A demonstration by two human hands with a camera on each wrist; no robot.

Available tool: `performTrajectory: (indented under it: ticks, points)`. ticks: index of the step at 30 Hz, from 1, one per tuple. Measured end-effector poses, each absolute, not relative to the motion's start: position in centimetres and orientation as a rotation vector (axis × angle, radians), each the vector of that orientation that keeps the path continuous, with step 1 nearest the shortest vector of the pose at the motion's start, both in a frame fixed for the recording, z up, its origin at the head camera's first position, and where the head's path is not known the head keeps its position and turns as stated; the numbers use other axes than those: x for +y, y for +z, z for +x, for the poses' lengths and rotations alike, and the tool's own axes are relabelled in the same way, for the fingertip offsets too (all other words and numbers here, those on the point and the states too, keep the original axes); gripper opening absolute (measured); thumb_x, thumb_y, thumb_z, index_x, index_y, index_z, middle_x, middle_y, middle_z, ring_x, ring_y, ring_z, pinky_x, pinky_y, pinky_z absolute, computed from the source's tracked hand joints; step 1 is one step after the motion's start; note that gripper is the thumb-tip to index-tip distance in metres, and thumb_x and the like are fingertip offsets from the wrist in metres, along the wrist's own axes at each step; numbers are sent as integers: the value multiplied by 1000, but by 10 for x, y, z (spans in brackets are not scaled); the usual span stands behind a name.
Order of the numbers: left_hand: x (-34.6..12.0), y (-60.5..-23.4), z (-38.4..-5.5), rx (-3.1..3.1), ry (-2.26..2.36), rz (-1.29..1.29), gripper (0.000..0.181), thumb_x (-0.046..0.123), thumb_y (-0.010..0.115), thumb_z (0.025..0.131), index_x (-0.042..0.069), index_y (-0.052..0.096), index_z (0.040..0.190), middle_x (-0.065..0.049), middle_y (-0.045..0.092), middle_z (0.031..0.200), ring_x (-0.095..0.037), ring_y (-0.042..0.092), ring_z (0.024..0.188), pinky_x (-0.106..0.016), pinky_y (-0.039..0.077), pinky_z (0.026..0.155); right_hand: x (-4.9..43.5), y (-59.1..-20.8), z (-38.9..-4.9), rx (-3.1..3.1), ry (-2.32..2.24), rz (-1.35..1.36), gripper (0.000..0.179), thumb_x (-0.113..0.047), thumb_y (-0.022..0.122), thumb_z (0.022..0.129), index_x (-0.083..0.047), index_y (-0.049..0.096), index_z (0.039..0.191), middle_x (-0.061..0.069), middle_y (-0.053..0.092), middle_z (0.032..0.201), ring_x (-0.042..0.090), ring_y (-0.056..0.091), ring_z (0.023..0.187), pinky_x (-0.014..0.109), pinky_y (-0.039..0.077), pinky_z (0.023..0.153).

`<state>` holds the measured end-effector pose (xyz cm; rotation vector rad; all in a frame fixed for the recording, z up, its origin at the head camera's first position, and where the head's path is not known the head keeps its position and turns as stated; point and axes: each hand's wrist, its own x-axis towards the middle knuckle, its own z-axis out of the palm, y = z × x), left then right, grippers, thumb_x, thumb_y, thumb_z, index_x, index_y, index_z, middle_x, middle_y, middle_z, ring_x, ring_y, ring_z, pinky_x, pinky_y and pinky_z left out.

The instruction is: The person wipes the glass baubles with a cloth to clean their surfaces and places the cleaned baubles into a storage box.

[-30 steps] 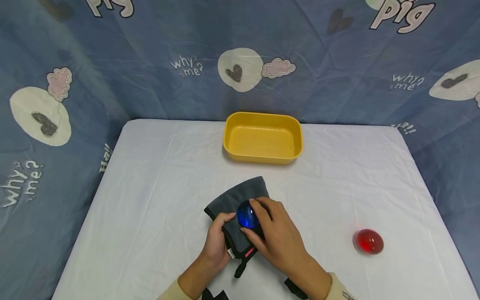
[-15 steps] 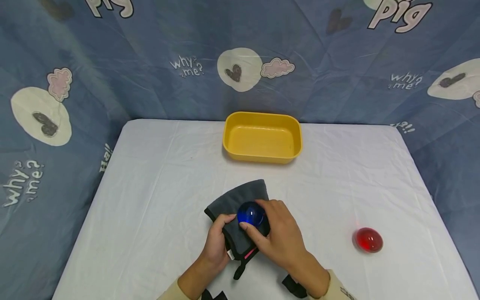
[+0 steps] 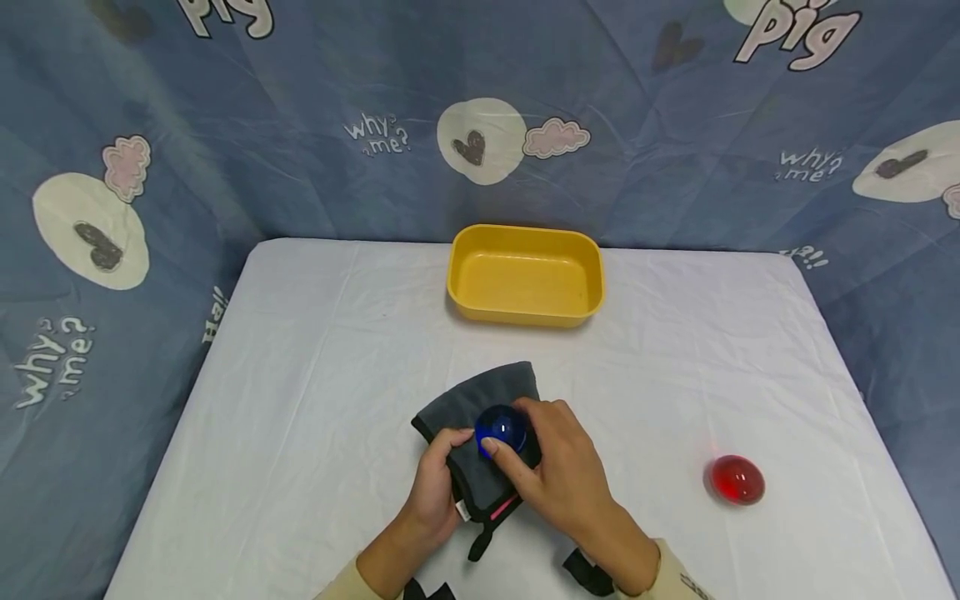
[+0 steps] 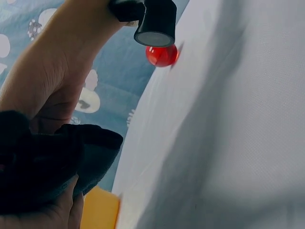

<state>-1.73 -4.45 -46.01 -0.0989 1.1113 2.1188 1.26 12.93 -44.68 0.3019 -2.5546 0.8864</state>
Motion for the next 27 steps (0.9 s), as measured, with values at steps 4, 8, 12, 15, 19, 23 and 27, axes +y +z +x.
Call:
performTrajectory:
  ticks: [4,8,12,15,19,23,27]
  points:
    - [-44,-459,-20,1150,2137,-119,55,29,35,104,-5,38,146,-6,60,127,-14,62,113,-29,54,96,129,-446,15,-2629,880,324,63,-54,69,97,-3,61,134,9,68,117,21,58,103,39,58,83]
    - [-45,-459,-23,1196,2170,-159,58,29,36,103,-6,34,150,-7,56,133,-15,61,115,-29,52,98,128,-447,17,-2675,843,413,76,-45,78,93,-1,49,149,14,58,140,28,56,123,46,52,102]
    - [-46,-459,-25,1193,2192,-164,56,27,36,103,-7,37,148,-7,58,133,-16,61,117,-29,52,98,129,-449,16,-2613,774,512,77,-40,74,97,0,43,155,19,49,150,34,54,130,51,49,106]
    - [-45,-459,-25,1186,2201,-161,52,27,37,103,-5,43,143,-5,61,128,-16,63,115,-29,54,96,129,-450,14,-2560,744,549,69,-42,67,101,0,46,152,19,51,147,35,56,127,51,51,103]
    - [-43,-460,-24,1184,2198,-188,44,26,37,102,-3,50,132,-4,64,117,-14,65,106,-28,56,91,130,-452,11,-2533,757,529,61,-42,69,100,1,54,141,18,57,135,32,60,120,47,53,101]
    - [-42,-461,-23,1176,2190,-196,45,25,36,101,-3,49,133,-3,64,117,-13,65,105,-27,56,91,130,-452,9,-2525,813,490,59,-38,76,96,2,57,135,16,60,127,29,63,114,44,55,98]
    - [-44,-461,-21,1182,2171,-189,49,27,37,102,-4,47,138,-3,64,119,-13,65,106,-28,56,92,129,-452,9,-2522,853,429,57,-42,75,97,1,59,131,13,64,120,27,63,108,42,57,91]
